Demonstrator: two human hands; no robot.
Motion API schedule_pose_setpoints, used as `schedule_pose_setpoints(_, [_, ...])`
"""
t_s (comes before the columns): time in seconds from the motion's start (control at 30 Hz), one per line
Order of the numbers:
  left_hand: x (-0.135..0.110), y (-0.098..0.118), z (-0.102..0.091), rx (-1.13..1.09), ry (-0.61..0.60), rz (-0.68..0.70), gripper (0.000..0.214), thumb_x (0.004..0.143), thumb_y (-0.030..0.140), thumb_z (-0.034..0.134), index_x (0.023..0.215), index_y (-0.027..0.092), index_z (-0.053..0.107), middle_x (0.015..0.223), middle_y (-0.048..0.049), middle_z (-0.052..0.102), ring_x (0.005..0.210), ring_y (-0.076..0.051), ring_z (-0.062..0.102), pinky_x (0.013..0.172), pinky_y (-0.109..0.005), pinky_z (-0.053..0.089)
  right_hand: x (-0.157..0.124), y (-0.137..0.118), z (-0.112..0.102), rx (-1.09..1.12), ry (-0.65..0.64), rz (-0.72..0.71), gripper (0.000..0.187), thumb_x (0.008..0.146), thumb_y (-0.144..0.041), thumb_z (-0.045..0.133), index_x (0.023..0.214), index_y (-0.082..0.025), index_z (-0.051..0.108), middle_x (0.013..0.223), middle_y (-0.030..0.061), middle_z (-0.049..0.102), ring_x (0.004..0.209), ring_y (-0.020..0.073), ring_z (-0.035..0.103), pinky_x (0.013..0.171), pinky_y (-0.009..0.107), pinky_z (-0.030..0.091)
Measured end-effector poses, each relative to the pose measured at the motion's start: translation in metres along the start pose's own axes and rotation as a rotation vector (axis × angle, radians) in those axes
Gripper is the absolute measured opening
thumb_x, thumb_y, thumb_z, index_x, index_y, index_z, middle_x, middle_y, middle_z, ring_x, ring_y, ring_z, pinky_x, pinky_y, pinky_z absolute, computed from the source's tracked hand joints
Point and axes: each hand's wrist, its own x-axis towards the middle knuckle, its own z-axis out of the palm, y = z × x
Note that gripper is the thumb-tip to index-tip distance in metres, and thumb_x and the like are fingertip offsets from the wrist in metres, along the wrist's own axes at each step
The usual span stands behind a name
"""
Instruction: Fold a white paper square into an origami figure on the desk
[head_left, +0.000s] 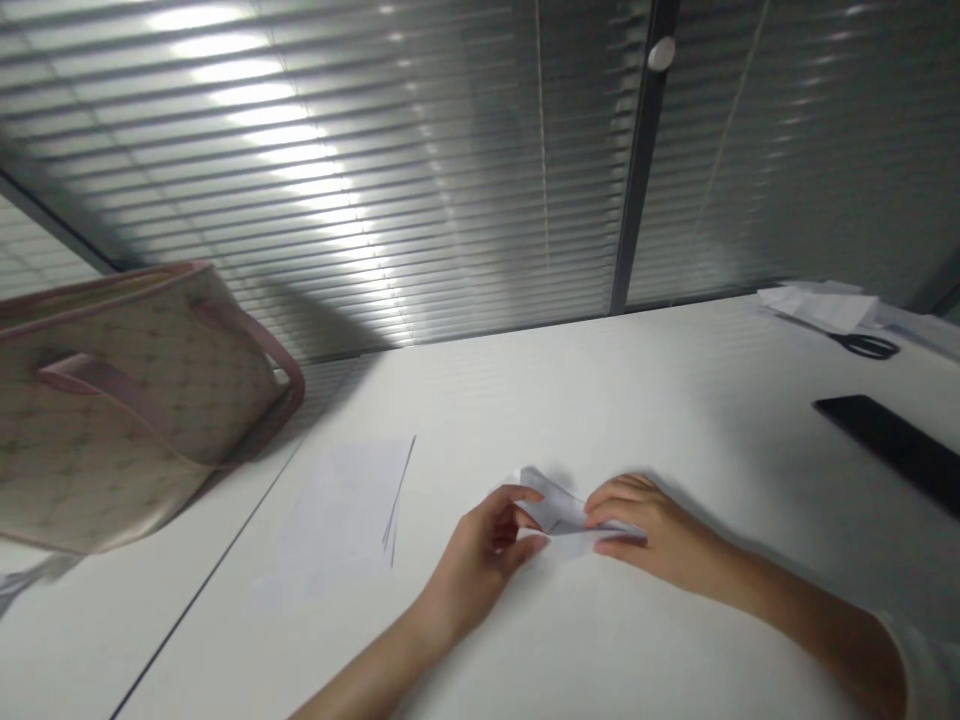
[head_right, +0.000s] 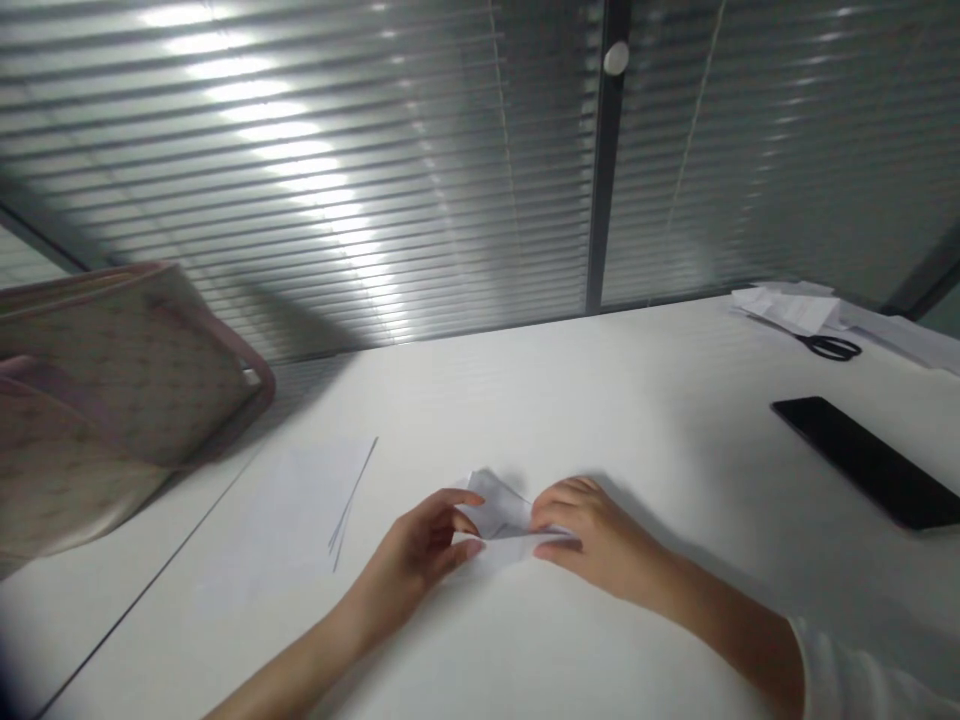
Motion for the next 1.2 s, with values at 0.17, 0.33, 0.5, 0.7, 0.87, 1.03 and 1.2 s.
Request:
schedule_pose_setpoints(0.17, [-0.004, 0.013, -0.009, 0.003, 0.099, 0.108, 0.018, 0.087, 0.034, 0.065, 0.089, 0.016, 0.066, 0.082, -0.0057, 0.071, 0.075, -0.018, 0.067, 0.066, -0.029, 0.055, -0.004, -0.001, -0.004, 0.016, 0.069, -0.121, 0.007, 0.081, -0.016, 0.064, 0.087, -0.021, 0.065, 0.101, 0.0055, 0.071, 0.1, 0.0198, 0.064, 0.088, 0.04, 0.048])
schedule_pose_setpoints(0.33, [-0.007, 0.027, -0.025, 0.1, 0.126, 0.318, 0.015, 0.087, 0.03, 0.066, 0.077, 0.021, 0.073, 0.075, -0.0047, 0.073, 0.086, -0.02, 0.063, 0.077, -0.033, 0.054, -0.009, -0.009, -0.019, -0.104, 0.191, -0.361, 0.018, 0.081, -0.008, 0.058, 0.095, -0.018, 0.06, 0.118, 0.0106, 0.068, 0.119, 0.0206, 0.057, 0.104, 0.045, 0.041])
schedule_pose_setpoints(0.5, [-0.006, 0.015, -0.034, 0.27, 0.047, 0.527, 0.016, 0.091, 0.018, 0.059, 0.098, 0.024, 0.073, 0.082, -0.0041, 0.074, 0.086, -0.019, 0.063, 0.08, -0.036, 0.053, -0.01, -0.017, -0.025, -0.239, 0.081, -0.501, 0.021, 0.083, -0.004, 0.049, 0.093, -0.017, 0.062, 0.107, 0.0067, 0.072, 0.121, 0.0177, 0.055, 0.107, 0.039, 0.04])
schedule_pose_setpoints(0.7, [-0.009, -0.008, -0.023, 0.483, -0.01, 0.566, 0.024, 0.093, 0.009, 0.048, 0.097, 0.019, 0.069, 0.091, -0.0056, 0.073, 0.087, -0.018, 0.066, 0.084, -0.035, 0.052, -0.009, -0.01, -0.017, -0.273, 0.003, -0.445, 0.015, 0.085, -0.01, 0.051, 0.078, -0.018, 0.062, 0.083, 0.0041, 0.069, 0.088, 0.0168, 0.065, 0.101, 0.041, 0.045])
schedule_pose_setpoints(0.87, [-0.011, -0.015, -0.017, 0.59, -0.014, 0.48, 0.018, 0.094, 0.012, 0.048, 0.093, 0.017, 0.065, 0.087, -0.0054, 0.071, 0.077, -0.016, 0.067, 0.07, -0.027, 0.054, -0.013, -0.012, -0.019, -0.302, -0.026, -0.368, 0.02, 0.081, -0.038, 0.063, 0.077, -0.018, 0.062, 0.088, 0.0074, 0.069, 0.087, 0.0223, 0.064, 0.09, 0.043, 0.05])
schedule_pose_setpoints(1.03, [-0.015, -0.017, -0.018, 0.661, -0.112, 0.531, 0.021, 0.096, 0.016, 0.046, 0.089, 0.018, 0.066, 0.09, -0.0066, 0.072, 0.089, -0.017, 0.068, 0.081, -0.03, 0.054, -0.024, -0.008, -0.021, -0.483, 0.005, -0.56, 0.017, 0.086, -0.022, 0.057, 0.071, -0.017, 0.061, 0.081, 0.0079, 0.069, 0.086, 0.0214, 0.066, 0.078, 0.037, 0.053])
schedule_pose_setpoints(1.2, [-0.017, -0.02, -0.017, 0.684, -0.17, 0.552, 0.023, 0.098, 0.016, 0.043, 0.094, 0.015, 0.065, 0.1, -0.0096, 0.071, 0.098, -0.02, 0.066, 0.085, -0.035, 0.053, -0.02, -0.006, -0.022, -0.319, -0.116, -0.439, 0.016, 0.089, -0.014, 0.053, 0.077, -0.019, 0.063, 0.081, 0.0053, 0.068, 0.083, 0.0176, 0.064, 0.074, 0.033, 0.052])
